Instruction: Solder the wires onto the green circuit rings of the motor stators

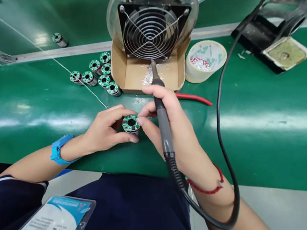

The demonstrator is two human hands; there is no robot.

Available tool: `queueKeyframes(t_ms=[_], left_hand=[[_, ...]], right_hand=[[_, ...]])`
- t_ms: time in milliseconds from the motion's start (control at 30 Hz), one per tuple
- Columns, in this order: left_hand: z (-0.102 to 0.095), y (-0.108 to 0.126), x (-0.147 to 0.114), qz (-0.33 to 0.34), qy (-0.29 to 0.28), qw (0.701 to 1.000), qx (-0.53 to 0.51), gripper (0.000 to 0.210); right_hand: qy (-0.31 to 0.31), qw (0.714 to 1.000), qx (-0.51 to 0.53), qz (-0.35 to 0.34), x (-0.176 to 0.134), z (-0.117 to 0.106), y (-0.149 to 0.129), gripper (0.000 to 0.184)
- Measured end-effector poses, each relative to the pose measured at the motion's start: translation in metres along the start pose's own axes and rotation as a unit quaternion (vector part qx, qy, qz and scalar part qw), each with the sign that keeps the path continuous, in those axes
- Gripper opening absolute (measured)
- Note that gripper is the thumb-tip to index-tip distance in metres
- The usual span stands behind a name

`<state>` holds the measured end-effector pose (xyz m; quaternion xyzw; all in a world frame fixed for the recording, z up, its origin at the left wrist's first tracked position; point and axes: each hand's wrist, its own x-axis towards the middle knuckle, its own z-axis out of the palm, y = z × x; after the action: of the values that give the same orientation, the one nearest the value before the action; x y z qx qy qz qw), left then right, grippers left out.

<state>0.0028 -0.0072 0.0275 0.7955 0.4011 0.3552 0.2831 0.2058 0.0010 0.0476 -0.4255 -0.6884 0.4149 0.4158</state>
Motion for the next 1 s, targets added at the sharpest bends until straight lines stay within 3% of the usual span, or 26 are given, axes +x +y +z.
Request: queueKeyframes(t_ms=[400,633,767,867,933,1000], left_hand=[[0.006,0.005,-0.003,0.033,0.022,0.998,0.051,0.048],[0.007,0.006,-0.005,0.009,0.001,0.998,0.066,0.045],[0.01,0.004,-0.005,-0.024,-0.02,0.991,0.132,0.033],[0.014,0.004,-0.004,-0.079,-0.059,0.976,0.193,0.022],[0.014,0.001,-0.004,-0.134,-0.1,0.967,0.19,0.019],[0.014,-0.006,-0.006,-0.179,-0.107,0.971,0.118,0.026]], right_hand=[[-0.048,0.998,0.018,0.037,0.001,0.004,0.001,0.043],[-0.053,0.998,-0.037,-0.024,0.004,0.008,0.005,0.03],[-0.002,0.998,-0.065,-0.022,-0.006,0.015,0.016,0.047],[-0.004,0.986,-0.168,-0.019,-0.015,0.02,0.02,0.062],[-0.021,0.968,-0.247,-0.026,-0.017,0.023,0.023,0.055],[-0.03,0.954,-0.295,-0.033,-0.015,0.024,0.027,0.047]])
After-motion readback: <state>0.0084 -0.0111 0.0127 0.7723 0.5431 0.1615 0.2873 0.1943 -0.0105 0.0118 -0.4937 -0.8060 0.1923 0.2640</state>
